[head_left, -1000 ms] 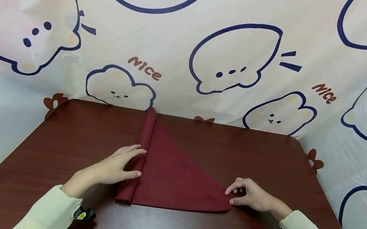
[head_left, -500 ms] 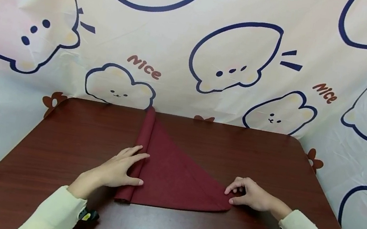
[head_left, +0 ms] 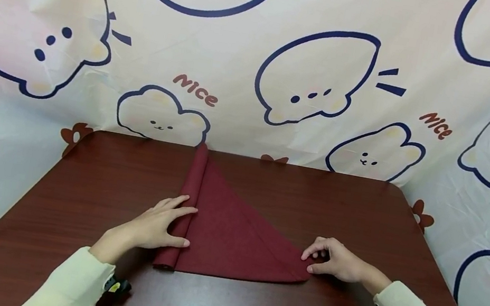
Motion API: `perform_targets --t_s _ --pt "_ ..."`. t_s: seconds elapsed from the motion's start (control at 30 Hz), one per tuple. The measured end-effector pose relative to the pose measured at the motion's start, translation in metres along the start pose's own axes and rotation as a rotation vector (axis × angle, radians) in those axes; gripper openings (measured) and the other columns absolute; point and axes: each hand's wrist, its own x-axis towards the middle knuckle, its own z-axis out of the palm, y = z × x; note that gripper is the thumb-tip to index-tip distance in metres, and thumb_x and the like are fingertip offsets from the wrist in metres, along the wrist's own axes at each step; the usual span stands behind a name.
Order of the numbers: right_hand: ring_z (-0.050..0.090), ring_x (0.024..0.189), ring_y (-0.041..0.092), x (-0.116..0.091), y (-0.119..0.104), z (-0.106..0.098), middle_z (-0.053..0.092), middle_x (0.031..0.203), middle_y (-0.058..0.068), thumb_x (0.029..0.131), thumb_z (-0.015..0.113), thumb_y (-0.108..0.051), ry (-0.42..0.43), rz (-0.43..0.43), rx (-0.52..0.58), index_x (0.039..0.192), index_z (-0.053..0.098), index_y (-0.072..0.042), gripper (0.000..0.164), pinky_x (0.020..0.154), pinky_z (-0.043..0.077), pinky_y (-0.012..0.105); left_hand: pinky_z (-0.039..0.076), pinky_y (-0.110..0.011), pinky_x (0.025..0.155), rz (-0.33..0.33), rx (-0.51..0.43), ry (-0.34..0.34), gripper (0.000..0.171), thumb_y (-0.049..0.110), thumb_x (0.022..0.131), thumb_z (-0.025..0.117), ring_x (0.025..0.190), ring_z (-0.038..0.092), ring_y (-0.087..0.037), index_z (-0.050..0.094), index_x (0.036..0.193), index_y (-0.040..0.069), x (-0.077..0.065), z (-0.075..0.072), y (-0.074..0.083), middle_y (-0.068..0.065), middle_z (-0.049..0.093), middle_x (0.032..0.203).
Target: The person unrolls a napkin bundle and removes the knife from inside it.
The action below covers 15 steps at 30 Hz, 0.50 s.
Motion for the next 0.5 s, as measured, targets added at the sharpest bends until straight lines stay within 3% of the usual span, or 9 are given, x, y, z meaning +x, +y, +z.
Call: perform_targets --t_s 0.5 --pt "0.051 0.082 0.014 -0.001 -0.002 0.000 0.060 0.086 0.006 0.087 0.080 -0.018 0.000 0.000 0.007 0.102 0.076 -0.014 0.016 0.072 0.039 0.025 0.033 -0.073 0.109 -0.022 -0.075 0.005 0.076 0.043 0.085 0.078 0.147 0.027 -0.048 0.048 0.150 0.015 -0.010 -0.008 -0.013 -0.019 0.030 0.164"
